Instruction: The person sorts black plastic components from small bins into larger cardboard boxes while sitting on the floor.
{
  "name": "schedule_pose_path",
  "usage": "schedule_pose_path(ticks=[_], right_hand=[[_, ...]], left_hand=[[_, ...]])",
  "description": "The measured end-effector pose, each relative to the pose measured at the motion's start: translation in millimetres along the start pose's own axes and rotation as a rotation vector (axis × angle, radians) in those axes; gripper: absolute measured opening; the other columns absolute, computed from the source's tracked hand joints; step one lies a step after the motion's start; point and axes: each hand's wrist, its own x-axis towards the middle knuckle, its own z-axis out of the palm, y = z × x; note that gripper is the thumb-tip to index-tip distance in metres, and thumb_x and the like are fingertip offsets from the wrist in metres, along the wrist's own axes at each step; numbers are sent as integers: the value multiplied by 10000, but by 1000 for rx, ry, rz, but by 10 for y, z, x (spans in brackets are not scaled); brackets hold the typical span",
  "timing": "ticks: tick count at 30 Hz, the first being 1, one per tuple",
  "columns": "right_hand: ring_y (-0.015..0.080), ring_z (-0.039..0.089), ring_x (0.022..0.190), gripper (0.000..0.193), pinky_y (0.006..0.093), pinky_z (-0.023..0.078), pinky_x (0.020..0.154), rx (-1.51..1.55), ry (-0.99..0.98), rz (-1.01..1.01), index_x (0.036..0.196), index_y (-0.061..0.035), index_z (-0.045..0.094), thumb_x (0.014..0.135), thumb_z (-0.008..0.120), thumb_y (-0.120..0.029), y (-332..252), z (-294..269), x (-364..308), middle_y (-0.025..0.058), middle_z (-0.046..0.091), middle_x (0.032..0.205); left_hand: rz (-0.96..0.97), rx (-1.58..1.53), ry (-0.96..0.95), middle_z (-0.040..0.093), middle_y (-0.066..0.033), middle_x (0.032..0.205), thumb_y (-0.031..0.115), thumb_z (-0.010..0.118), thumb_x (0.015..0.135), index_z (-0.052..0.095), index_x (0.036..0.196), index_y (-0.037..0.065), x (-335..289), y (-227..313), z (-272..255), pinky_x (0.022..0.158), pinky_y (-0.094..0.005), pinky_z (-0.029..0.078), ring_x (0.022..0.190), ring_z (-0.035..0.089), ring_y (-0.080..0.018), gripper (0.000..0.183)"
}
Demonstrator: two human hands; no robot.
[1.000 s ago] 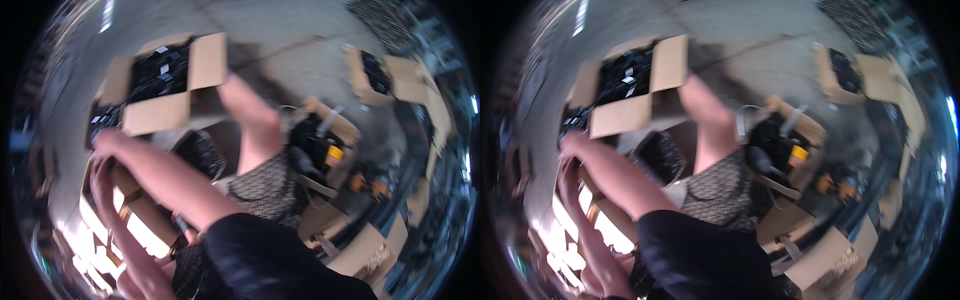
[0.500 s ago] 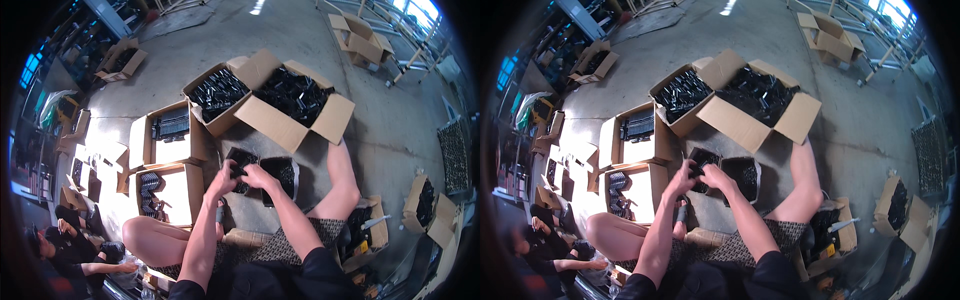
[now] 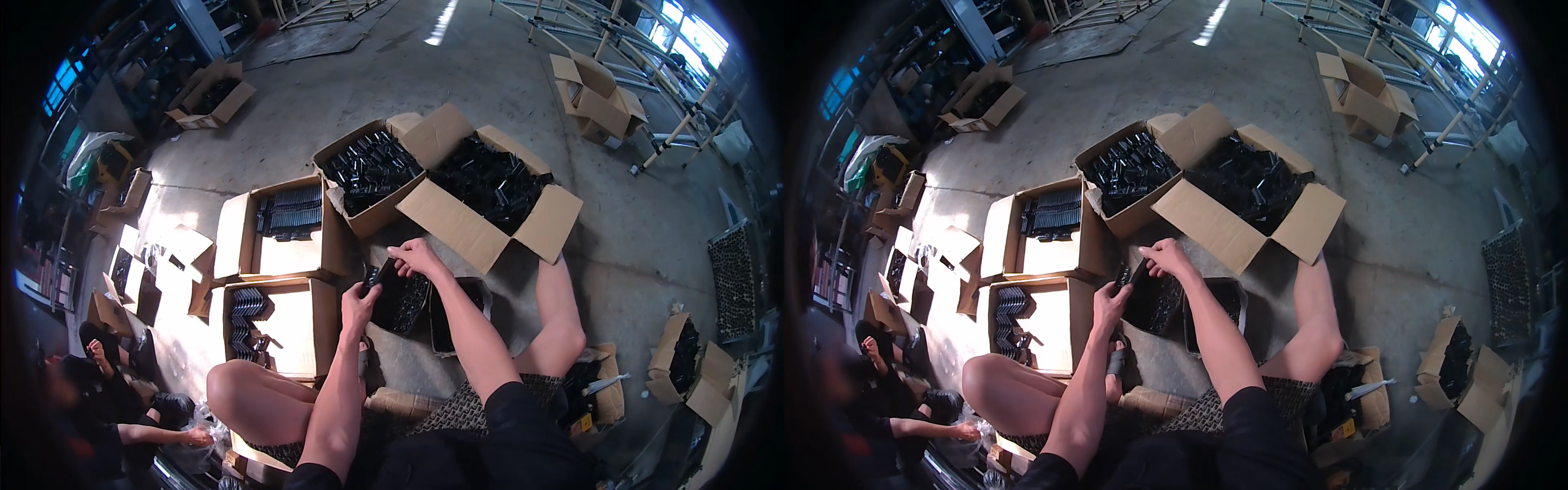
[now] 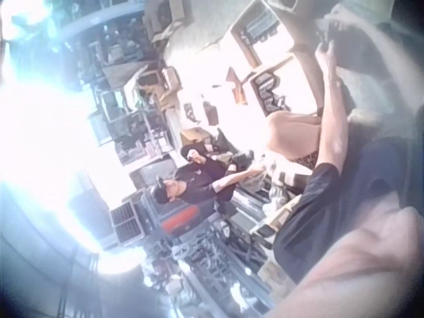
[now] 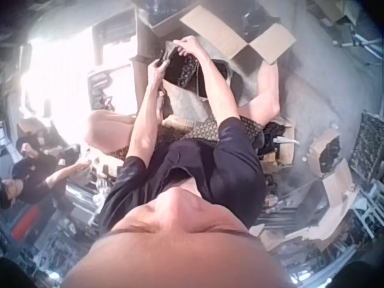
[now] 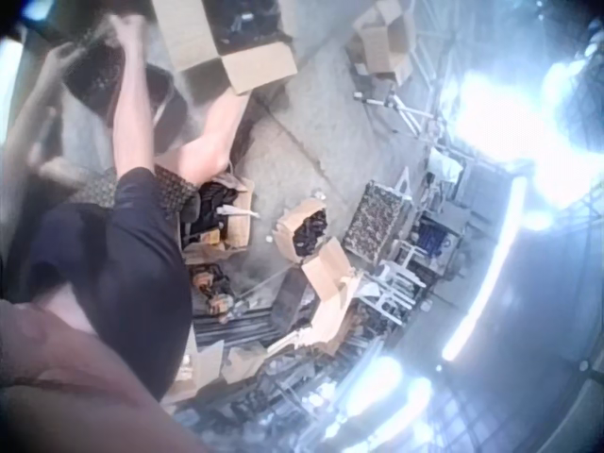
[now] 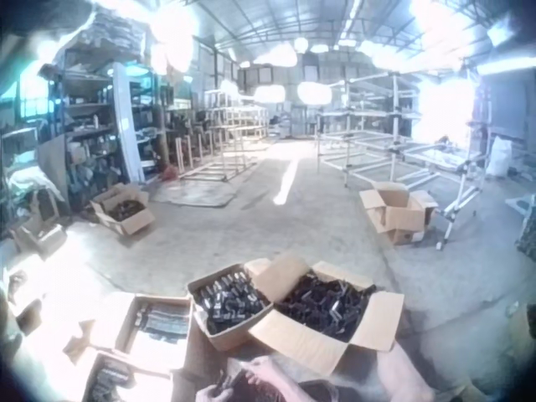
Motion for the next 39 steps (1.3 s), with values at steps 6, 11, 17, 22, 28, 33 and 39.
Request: schedule_pose_path(ticks=[6,11,17,22,28,33,39], right_hand=[[377,631,1071,222,479,527,900,-1219,105,-172,1077,-12,645,924,498,-79,1087,502,244,193,636,1093],[327,621,1076,195,435,529,867,-1380,52,-271,1022,-11,663,881,544,-75,1152,462,209,184,622,1104],[365,667,869,149,466,538,775,-1273,28,-401,911,-13,662,862,534,-72,1211,313,171,190,650,929],[331,674,834,82,452,541,742,-1008,192,-439,877,-17,638,850,567,-49,1208,212,148,177,648,867],[300,668,891,154,376,524,805,-117,141,-377,1003,-12,689,897,618,-98,552,112,-343,156,665,927],[320,654,957,243,377,505,840,-416,-19,-570,1102,-21,690,873,638,-86,13,-196,-855,173,669,981],[265,687,867,199,363,522,784,-494,-221,-551,995,-1,697,838,694,-124,-224,-331,-855,143,719,909]], left_hand=[[-497,-818,-109,492,-2,627,438,662,930,622,926,61,71,-228,-79,459,-257,340,482,411,-98,380],[-459,-716,-203,521,-20,641,451,616,959,609,856,56,65,-173,19,452,-262,326,468,416,-103,408],[-363,-423,-262,505,12,581,481,583,974,661,871,54,59,-182,97,442,-263,314,449,416,-90,446],[-309,-434,-373,490,35,576,471,582,978,661,843,61,31,-60,122,456,-247,313,468,425,-72,439],[-198,-349,-430,532,56,664,423,617,971,686,1012,46,51,42,13,479,-232,326,524,446,-45,385],[-156,-179,-566,537,66,693,394,616,978,691,1016,37,68,230,-14,500,-221,321,561,442,-36,367],[-153,-161,-630,521,75,683,401,626,971,683,993,35,57,379,-22,497,-219,312,567,433,-26,372]])
